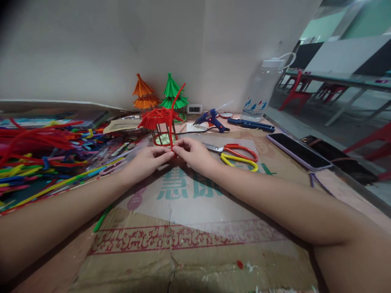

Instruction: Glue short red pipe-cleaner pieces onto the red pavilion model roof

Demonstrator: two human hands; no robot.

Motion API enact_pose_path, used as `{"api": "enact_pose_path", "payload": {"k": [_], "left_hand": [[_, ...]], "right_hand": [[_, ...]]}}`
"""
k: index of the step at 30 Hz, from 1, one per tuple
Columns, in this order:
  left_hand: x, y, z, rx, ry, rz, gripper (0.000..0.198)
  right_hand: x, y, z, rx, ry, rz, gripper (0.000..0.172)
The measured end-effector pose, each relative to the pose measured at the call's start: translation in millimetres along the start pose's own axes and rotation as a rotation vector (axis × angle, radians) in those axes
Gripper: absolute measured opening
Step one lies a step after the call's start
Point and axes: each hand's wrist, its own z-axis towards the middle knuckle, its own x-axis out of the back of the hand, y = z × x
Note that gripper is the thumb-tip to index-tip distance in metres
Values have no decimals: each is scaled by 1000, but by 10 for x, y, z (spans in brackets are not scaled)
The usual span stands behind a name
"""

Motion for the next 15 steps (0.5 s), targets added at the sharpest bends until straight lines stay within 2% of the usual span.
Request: {"api": "enact_pose_path", "payload": {"k": [15], "left_hand": [[-2, -62, 26, 76, 0, -124, 37]], "right_hand": [[9, 11, 5, 37, -7, -72, 12]]}}
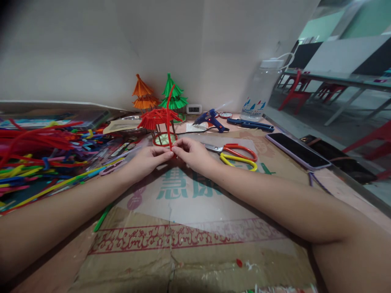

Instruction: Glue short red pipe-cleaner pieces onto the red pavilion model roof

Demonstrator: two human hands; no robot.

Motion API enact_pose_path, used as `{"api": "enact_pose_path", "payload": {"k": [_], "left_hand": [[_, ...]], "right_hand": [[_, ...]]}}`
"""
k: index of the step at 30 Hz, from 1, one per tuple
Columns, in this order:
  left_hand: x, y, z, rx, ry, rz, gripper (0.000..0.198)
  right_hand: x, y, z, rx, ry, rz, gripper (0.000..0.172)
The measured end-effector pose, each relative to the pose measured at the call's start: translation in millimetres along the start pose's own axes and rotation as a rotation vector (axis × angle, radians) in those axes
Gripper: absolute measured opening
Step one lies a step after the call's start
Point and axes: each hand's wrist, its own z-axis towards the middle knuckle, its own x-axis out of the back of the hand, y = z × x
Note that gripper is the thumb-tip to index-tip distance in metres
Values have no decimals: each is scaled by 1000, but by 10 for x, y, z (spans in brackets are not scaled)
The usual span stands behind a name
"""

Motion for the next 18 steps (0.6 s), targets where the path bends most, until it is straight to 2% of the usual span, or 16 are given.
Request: {"api": "enact_pose_path", "payload": {"k": [8, 14, 18], "left_hand": [[32, -47, 22, 44, -37, -137, 38], [49, -49, 21, 22, -40, -87, 38], [43, -44, 24, 6, -48, -42, 37]], "right_hand": [[-6, 9, -18, 50, 15, -31, 14], [-12, -41, -45, 74, 30, -30, 14], [-9, -58, -48, 19, 30, -58, 14]]}}
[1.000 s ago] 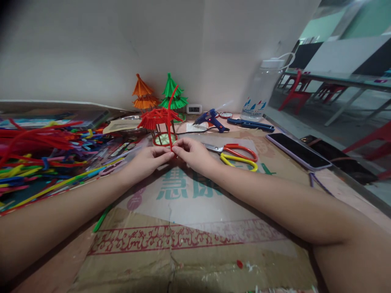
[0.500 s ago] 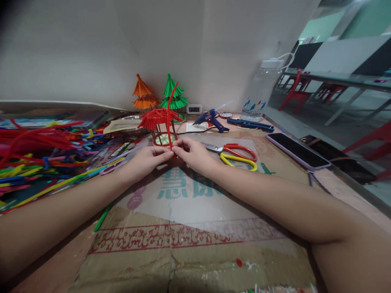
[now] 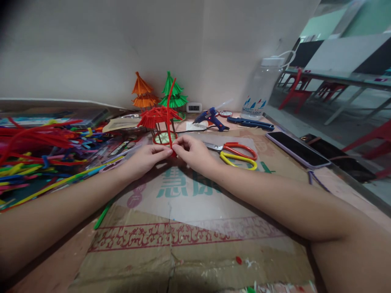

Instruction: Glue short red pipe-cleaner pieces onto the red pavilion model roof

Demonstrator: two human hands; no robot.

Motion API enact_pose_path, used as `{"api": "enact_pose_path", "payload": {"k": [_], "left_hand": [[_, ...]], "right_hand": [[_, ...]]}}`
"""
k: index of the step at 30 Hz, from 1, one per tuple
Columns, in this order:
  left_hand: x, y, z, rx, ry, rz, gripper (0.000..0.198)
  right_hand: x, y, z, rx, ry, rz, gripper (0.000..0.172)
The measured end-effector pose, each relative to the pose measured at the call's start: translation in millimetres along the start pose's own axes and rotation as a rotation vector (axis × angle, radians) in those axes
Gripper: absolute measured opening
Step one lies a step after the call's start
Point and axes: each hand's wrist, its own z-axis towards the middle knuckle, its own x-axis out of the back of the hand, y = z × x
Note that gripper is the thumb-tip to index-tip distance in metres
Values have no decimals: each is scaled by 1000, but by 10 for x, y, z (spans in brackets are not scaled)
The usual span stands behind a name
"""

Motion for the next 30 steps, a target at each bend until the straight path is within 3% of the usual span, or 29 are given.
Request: {"api": "enact_pose_path", "payload": {"k": [18, 25, 27, 30], "left_hand": [[-26, 80, -28, -47, 12, 146, 30], [-26, 78, -36, -19, 34, 113, 34], [-16, 53, -28, -3, 58, 60, 36], [-3, 23, -14, 17, 92, 17, 36]], "right_hand": [[6, 27, -1, -1, -33, -46, 14], [8, 16, 1, -35, -71, 56, 20], [56, 32, 4, 15, -84, 12, 22], [161, 57, 1, 210, -121, -244, 35]]}}
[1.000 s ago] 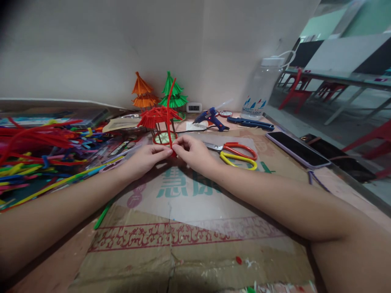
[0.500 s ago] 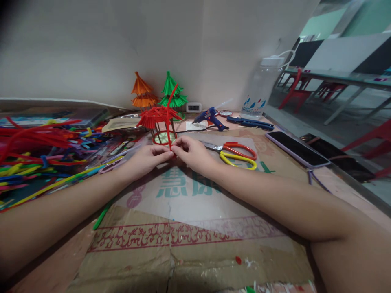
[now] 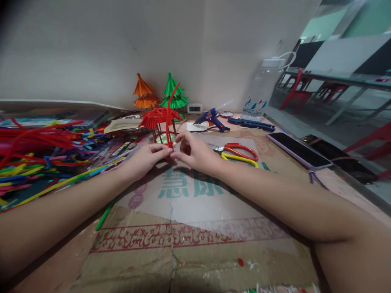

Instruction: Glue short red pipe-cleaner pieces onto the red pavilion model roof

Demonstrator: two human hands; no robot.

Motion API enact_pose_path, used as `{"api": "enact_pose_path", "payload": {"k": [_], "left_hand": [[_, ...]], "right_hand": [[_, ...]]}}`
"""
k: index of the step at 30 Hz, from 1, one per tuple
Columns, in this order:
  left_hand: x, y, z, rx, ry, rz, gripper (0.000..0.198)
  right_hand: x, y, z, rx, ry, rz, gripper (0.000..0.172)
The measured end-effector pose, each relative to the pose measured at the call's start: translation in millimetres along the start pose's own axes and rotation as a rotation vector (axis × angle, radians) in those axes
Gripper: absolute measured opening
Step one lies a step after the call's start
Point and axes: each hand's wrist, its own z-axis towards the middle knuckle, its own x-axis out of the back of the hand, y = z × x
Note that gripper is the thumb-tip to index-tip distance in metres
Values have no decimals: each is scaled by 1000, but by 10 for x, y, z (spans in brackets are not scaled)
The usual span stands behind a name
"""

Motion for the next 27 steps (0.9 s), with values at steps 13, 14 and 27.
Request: {"api": "enact_pose_path", "payload": {"k": [13, 14, 27], "left_hand": [[-61, 148, -70, -84, -56, 181, 27], [-62, 142, -74, -100, -58, 194, 27], [-73, 136, -112, -214, 18, 323, 27]], "right_hand": [[-34, 56, -52, 54, -8, -446, 31], [-28, 58, -52, 45, -11, -429, 32], [-10, -30, 16, -219, 57, 119, 16]]}}
